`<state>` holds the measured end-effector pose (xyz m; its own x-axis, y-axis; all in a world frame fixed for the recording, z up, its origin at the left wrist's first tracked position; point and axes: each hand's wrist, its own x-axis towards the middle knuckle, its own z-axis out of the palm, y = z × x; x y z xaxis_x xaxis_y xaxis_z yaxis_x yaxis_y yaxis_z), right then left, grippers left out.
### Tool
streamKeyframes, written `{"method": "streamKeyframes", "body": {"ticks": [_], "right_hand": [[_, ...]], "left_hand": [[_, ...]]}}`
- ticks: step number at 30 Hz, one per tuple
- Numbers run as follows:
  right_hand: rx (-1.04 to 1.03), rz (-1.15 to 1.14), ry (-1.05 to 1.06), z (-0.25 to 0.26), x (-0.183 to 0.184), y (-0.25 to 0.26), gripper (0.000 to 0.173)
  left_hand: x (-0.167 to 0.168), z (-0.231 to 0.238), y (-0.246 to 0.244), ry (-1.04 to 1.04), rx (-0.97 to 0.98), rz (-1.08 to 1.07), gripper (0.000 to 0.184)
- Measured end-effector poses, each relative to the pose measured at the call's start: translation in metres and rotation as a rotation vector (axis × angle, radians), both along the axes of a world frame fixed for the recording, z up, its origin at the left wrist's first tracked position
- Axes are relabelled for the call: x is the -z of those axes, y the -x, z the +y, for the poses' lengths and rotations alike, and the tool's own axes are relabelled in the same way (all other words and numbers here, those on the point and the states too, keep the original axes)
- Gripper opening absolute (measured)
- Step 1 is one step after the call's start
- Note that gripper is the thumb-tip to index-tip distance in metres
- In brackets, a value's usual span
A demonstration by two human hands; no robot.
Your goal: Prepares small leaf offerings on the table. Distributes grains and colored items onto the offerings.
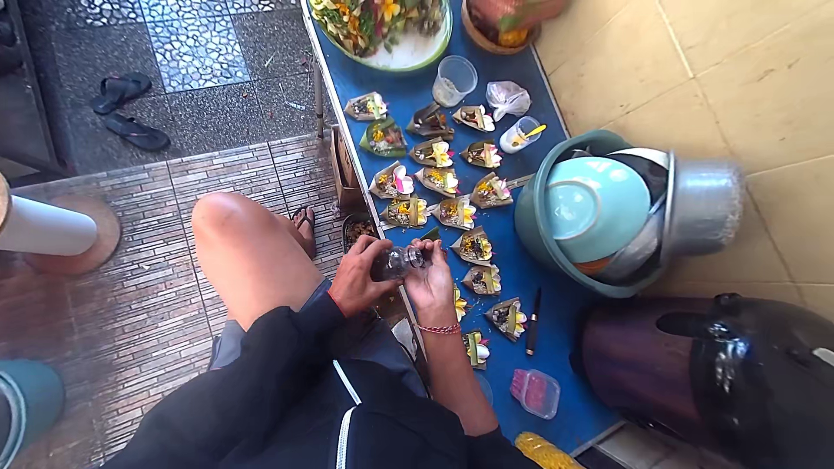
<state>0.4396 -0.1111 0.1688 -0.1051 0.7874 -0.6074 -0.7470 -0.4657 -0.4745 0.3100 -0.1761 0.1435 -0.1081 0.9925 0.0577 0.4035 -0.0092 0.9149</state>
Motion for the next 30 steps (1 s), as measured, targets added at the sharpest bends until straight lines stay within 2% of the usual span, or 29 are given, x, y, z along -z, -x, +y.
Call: {"method": "streamKeyframes", "body": {"ticks": [2, 5, 8, 11, 14, 19, 30], "right_hand": [[-0.091, 0.016, 0.047, 0.01, 0.0, -0.006, 0.044], [-0.353, -0.165, -0.104, 0.042, -0.002, -0.03, 0.039], [-0.504, -0.71, -0.311, 0.106, 0.003, -0.054, 0.033], [-0.835, -1.272, -0.424, 0.166, 0.011, -0.082, 0.026], [-1.095, -1.54, -0.429, 0.196, 0.017, -0.09, 0.028], [-1.277, -1.752, -0.571, 0.205, 0.021, -0.086, 0.025], [-1.322, -1.802, -0.666, 0.202, 0.026, -0.085, 0.025]], "left_hand": [[0.006, -0.001, 0.005, 0.06, -0.006, -0.171, 0.065], [0.008, -0.004, 0.012, 0.088, -0.044, -0.263, 0.068], [0.008, -0.002, 0.016, 0.093, -0.071, -0.286, 0.068], [0.009, 0.001, 0.015, 0.109, -0.071, -0.299, 0.068], [0.011, 0.002, 0.014, 0.104, -0.062, -0.296, 0.068], [0.014, 0.002, 0.013, 0.083, -0.059, -0.294, 0.067], [0.015, 0.003, 0.014, 0.078, -0.046, -0.293, 0.066]]}}
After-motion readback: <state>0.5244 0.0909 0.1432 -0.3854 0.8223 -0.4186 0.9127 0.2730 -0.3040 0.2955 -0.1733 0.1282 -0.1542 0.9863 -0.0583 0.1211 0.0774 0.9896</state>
